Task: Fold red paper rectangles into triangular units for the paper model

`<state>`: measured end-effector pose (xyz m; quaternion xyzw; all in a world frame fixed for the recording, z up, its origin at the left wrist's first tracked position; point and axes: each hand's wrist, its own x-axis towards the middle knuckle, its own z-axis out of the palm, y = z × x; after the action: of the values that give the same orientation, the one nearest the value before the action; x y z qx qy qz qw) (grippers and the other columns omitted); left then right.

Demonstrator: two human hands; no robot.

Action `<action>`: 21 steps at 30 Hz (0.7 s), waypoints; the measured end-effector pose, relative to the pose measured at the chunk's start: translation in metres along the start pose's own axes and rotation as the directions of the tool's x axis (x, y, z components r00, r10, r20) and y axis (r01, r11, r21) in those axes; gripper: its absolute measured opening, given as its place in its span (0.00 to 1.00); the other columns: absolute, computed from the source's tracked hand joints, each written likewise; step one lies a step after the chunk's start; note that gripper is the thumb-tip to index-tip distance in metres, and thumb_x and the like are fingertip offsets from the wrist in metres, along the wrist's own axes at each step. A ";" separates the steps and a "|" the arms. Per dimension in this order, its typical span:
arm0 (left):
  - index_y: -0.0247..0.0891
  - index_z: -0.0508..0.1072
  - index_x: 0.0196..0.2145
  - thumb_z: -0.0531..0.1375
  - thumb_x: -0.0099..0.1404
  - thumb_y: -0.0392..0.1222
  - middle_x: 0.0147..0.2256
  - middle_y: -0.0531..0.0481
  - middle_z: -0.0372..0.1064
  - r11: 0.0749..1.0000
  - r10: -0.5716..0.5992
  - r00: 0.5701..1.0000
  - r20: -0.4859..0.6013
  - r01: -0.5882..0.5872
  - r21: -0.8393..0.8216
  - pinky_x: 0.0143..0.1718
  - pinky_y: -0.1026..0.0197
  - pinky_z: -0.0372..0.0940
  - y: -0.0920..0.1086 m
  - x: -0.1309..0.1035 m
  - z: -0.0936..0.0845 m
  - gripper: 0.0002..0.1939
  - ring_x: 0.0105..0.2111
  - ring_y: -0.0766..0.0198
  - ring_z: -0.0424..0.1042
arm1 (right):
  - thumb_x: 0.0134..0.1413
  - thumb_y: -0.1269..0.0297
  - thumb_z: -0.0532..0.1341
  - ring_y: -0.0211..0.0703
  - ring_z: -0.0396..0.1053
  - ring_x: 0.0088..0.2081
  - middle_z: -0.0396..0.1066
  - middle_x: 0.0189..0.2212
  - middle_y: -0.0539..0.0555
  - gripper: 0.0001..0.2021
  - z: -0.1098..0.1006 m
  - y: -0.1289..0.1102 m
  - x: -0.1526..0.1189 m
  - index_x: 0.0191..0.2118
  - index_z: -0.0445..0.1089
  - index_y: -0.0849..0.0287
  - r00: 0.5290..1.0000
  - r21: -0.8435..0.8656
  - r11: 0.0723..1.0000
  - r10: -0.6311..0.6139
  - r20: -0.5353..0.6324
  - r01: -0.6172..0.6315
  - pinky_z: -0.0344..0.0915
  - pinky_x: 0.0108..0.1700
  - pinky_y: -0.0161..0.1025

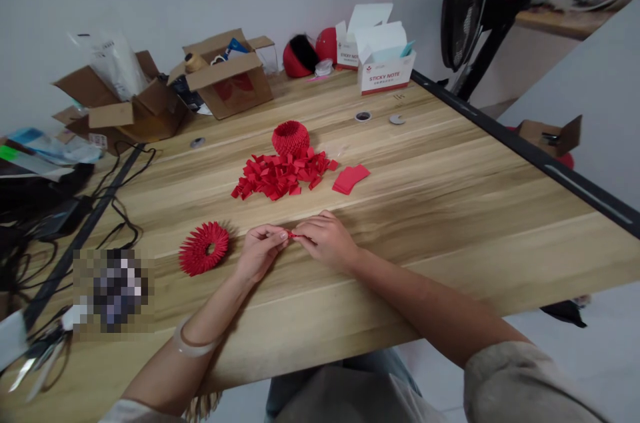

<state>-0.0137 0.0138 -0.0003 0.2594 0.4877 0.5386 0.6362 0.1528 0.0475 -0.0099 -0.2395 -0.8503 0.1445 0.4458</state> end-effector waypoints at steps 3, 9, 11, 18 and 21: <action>0.33 0.76 0.20 0.71 0.36 0.35 0.19 0.50 0.73 1.000 0.017 1.000 0.000 -0.017 0.026 0.27 0.67 0.66 0.001 0.000 0.002 0.11 0.21 0.70 0.70 | 0.54 0.70 0.58 0.38 0.73 0.31 0.76 0.30 0.52 0.04 0.001 0.001 -0.001 0.31 0.70 0.59 1.000 0.014 1.000 0.025 0.015 -0.025 0.59 0.34 0.37; 0.32 0.75 0.21 0.71 0.37 0.37 0.19 0.50 0.73 0.997 0.061 0.998 0.027 -0.063 0.042 0.29 0.66 0.65 -0.001 0.002 0.003 0.12 0.21 0.70 0.69 | 0.54 0.69 0.58 0.40 0.73 0.32 0.77 0.29 0.53 0.05 0.004 0.005 -0.005 0.32 0.71 0.58 0.997 0.026 0.997 0.072 -0.012 -0.071 0.62 0.36 0.39; 0.32 0.75 0.22 0.71 0.38 0.38 0.19 0.50 0.73 0.995 0.080 0.996 0.043 -0.082 0.057 0.29 0.66 0.65 -0.002 0.004 0.002 0.12 0.21 0.70 0.69 | 0.54 0.68 0.58 0.41 0.73 0.32 0.77 0.29 0.54 0.05 0.005 0.007 -0.005 0.32 0.72 0.58 0.996 0.022 0.996 0.087 -0.003 -0.087 0.62 0.37 0.39; 0.33 0.75 0.25 0.66 0.48 0.43 0.20 0.51 0.71 0.872 0.344 0.937 0.056 -0.341 0.352 0.28 0.65 0.61 -0.003 0.009 -0.003 0.10 0.21 0.69 0.67 | 0.56 0.61 0.57 0.44 0.72 0.39 0.75 0.37 0.56 0.08 0.004 0.006 0.004 0.38 0.71 0.56 0.974 -0.008 0.978 0.210 0.088 -0.210 0.65 0.44 0.43; 0.33 0.77 0.27 0.63 0.53 0.44 0.24 0.47 0.73 0.690 0.468 0.881 0.074 -0.416 0.592 0.30 0.64 0.61 -0.001 0.011 -0.009 0.10 0.24 0.65 0.68 | 0.54 0.61 0.57 0.46 0.69 0.45 0.72 0.43 0.59 0.11 0.000 0.009 0.004 0.43 0.68 0.58 0.973 -0.010 0.973 0.231 -0.020 -0.231 0.64 0.49 0.46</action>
<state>-0.0216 0.0224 -0.0082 0.5313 0.5796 0.5066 0.3537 0.1531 0.0570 -0.0111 -0.3408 -0.8134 0.1881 0.4323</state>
